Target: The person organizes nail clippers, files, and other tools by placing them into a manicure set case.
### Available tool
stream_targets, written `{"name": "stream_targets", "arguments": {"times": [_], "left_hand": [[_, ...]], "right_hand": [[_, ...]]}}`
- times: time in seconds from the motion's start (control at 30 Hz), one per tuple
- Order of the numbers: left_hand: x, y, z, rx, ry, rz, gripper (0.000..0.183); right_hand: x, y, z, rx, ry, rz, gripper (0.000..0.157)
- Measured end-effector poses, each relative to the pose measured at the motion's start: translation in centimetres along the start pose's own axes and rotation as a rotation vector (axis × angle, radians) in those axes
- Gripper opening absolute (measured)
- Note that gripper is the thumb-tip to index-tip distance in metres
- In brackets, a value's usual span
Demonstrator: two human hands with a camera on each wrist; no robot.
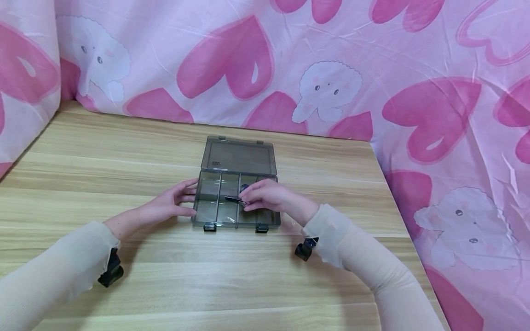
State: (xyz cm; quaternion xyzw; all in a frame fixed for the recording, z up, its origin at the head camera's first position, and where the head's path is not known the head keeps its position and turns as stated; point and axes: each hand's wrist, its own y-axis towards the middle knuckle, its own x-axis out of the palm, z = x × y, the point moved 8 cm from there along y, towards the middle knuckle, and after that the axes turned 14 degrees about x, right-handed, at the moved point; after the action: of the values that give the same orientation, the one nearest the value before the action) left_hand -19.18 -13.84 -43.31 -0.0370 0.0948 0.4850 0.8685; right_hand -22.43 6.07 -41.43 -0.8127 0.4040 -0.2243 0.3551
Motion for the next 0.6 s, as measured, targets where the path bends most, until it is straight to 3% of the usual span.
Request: {"name": "stream_targets", "arguments": {"times": [0.37, 0.5, 0.6], "left_hand": [[0.0, 0.0, -0.1, 0.008, -0.008, -0.004, 0.088], [0.1, 0.0, 0.0, 0.0, -0.017, -0.005, 0.088], [0.1, 0.0, 0.0, -0.004, -0.021, -0.004, 0.089]], "right_hand": [[1.1, 0.1, 0.0, -0.007, -0.003, -0.048, 0.035], [0.2, -0.4, -0.6, -0.057, -0.041, -0.037, 0.036], [-1.4, -1.1, -0.9, -0.104, -0.081, 0.028, 0.036]]}}
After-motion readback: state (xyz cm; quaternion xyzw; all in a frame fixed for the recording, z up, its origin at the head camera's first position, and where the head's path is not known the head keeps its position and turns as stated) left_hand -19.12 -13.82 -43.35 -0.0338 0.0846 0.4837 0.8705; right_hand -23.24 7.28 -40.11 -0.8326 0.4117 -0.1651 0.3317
